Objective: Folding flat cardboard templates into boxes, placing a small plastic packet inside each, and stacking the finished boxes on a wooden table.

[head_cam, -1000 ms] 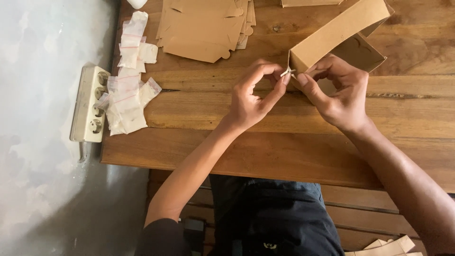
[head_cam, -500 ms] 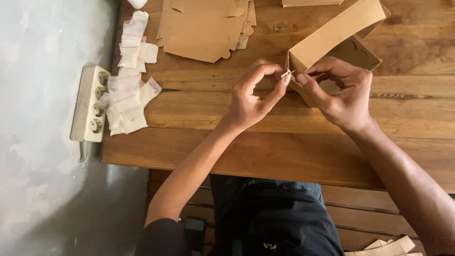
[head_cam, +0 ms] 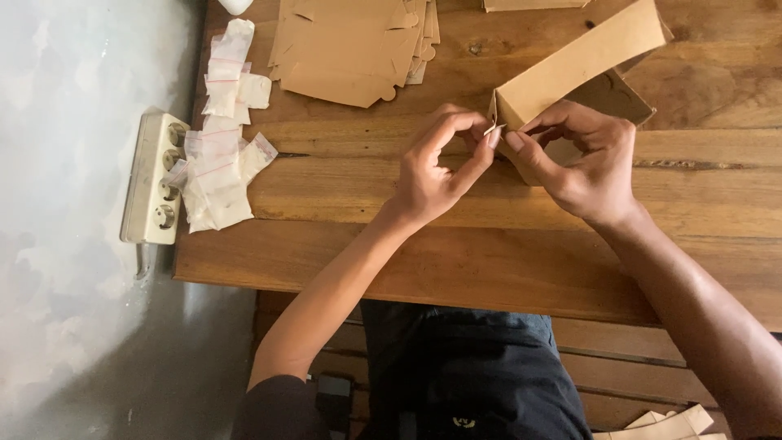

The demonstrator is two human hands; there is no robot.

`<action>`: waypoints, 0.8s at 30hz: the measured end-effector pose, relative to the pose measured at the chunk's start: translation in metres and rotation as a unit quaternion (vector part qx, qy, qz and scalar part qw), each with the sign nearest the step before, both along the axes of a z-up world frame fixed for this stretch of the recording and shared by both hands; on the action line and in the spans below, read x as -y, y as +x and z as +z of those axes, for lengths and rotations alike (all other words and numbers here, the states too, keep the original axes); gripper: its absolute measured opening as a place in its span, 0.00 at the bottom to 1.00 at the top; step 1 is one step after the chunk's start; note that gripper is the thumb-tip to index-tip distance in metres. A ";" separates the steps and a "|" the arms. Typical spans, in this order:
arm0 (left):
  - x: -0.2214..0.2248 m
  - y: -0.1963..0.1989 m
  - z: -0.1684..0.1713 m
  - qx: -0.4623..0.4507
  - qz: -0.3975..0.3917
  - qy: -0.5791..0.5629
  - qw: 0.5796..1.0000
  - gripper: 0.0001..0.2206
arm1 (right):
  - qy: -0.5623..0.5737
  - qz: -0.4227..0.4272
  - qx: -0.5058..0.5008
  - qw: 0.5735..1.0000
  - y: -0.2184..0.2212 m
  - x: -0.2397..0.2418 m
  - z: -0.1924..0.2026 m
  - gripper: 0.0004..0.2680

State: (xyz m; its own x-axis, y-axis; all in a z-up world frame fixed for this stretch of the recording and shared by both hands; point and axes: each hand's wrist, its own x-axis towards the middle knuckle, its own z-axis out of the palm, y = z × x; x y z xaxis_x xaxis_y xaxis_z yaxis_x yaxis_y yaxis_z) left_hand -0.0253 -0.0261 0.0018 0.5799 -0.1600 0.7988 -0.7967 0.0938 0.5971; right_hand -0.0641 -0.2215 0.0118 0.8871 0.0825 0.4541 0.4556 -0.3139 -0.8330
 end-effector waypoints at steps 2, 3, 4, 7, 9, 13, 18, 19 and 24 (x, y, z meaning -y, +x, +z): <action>0.001 0.000 0.000 0.002 0.005 0.001 1.000 0.02 | -0.005 -0.001 -0.002 1.000 -0.001 -0.001 0.004 0.03; 0.002 0.000 0.001 0.005 0.010 0.003 1.000 0.02 | -0.011 -0.002 -0.003 1.000 -0.001 -0.002 0.007 0.03; 0.001 0.000 0.001 0.005 0.010 0.003 1.000 0.02 | -0.011 -0.002 -0.003 1.000 -0.002 -0.003 0.007 0.03; -0.001 0.000 0.001 0.003 0.008 0.012 1.000 0.03 | -0.008 -0.003 0.009 1.000 -0.003 -0.004 0.009 0.03; -0.004 0.003 0.002 0.020 0.009 0.027 0.999 0.03 | -0.006 0.002 0.013 1.000 -0.003 -0.005 0.012 0.04; -0.004 0.003 0.001 0.008 0.015 0.030 0.999 0.04 | -0.029 -0.006 0.006 1.000 -0.002 0.001 0.003 0.02; -0.008 0.007 -0.010 0.045 0.042 0.094 0.994 0.07 | -0.050 -0.002 0.068 0.996 0.002 0.002 -0.004 0.05; -0.010 0.008 -0.011 0.044 0.043 0.094 0.994 0.07 | -0.050 -0.001 0.067 0.996 0.001 0.000 -0.003 0.05; -0.013 0.004 0.005 0.042 0.098 0.102 0.989 0.12 | -0.038 0.023 0.009 0.999 -0.003 -0.001 0.001 0.06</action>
State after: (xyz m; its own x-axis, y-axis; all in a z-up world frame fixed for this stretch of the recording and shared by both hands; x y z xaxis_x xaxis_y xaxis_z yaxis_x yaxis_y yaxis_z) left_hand -0.0216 -0.0134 0.0072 0.5490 -0.2137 0.8080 -0.8350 -0.1824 0.5191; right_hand -0.0672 -0.2202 0.0124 0.8733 0.1576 0.4611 0.4858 -0.3549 -0.7988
